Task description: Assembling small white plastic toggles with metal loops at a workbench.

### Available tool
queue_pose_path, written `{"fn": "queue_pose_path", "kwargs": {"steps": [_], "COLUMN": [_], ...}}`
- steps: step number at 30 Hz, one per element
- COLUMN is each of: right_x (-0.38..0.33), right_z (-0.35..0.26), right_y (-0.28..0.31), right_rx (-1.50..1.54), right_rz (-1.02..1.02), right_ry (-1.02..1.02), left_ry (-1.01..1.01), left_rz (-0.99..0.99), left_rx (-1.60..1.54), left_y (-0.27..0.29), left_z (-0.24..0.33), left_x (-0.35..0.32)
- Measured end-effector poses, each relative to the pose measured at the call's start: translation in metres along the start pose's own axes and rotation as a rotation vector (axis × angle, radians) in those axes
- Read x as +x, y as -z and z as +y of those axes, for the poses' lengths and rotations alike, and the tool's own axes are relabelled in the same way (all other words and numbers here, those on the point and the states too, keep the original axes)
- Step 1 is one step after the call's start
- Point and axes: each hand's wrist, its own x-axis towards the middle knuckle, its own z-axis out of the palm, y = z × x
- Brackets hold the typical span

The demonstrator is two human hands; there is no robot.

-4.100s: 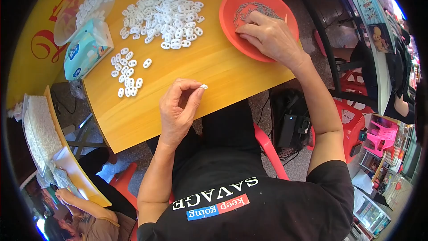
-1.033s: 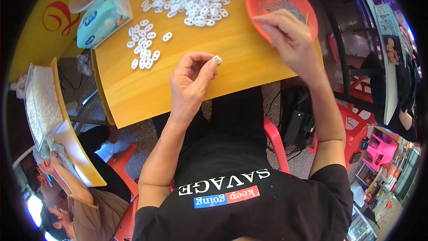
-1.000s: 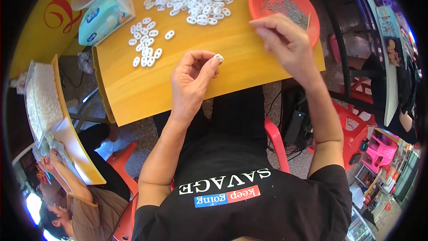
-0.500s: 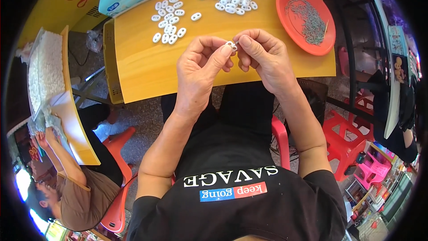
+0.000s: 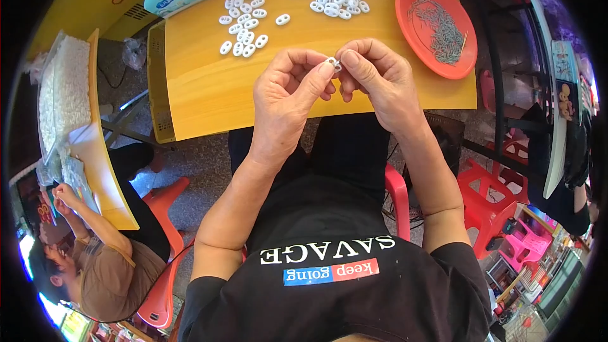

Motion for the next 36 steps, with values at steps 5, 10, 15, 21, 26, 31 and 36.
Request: {"fn": "queue_pose_path", "kwargs": {"steps": [5, 10, 15, 21, 26, 31, 36], "right_x": [-0.001, -0.002, -0.005, -0.005, -0.003, -0.002, 0.008], "right_z": [0.0, 0.004, 0.006, 0.007, 0.004, 0.006, 0.018], "right_y": [-0.004, -0.012, -0.016, -0.019, -0.017, -0.019, -0.02], "right_rx": [-0.23, -0.335, -0.377, -0.199, -0.237, -0.232, -0.248], "right_rz": [0.043, 0.115, 0.144, 0.161, 0.132, 0.161, 0.173], "right_ry": [0.127, 0.261, 0.306, 0.176, 0.181, 0.231, 0.22], "left_ry": [-0.025, -0.109, -0.172, -0.193, -0.197, -0.373, -0.287], "left_rz": [0.035, 0.065, 0.097, 0.123, 0.145, 0.123, 0.138], "left_rx": [0.021, 0.123, 0.139, 0.18, 0.209, 0.392, 0.368], "left_y": [-0.003, -0.006, -0.009, -0.01, -0.011, -0.009, -0.003], "left_z": [-0.001, -0.001, -0.005, -0.005, -0.004, -0.006, -0.008], "left_x": [0.0, -0.002, -0.002, -0.004, -0.004, -0.003, 0.007]}}
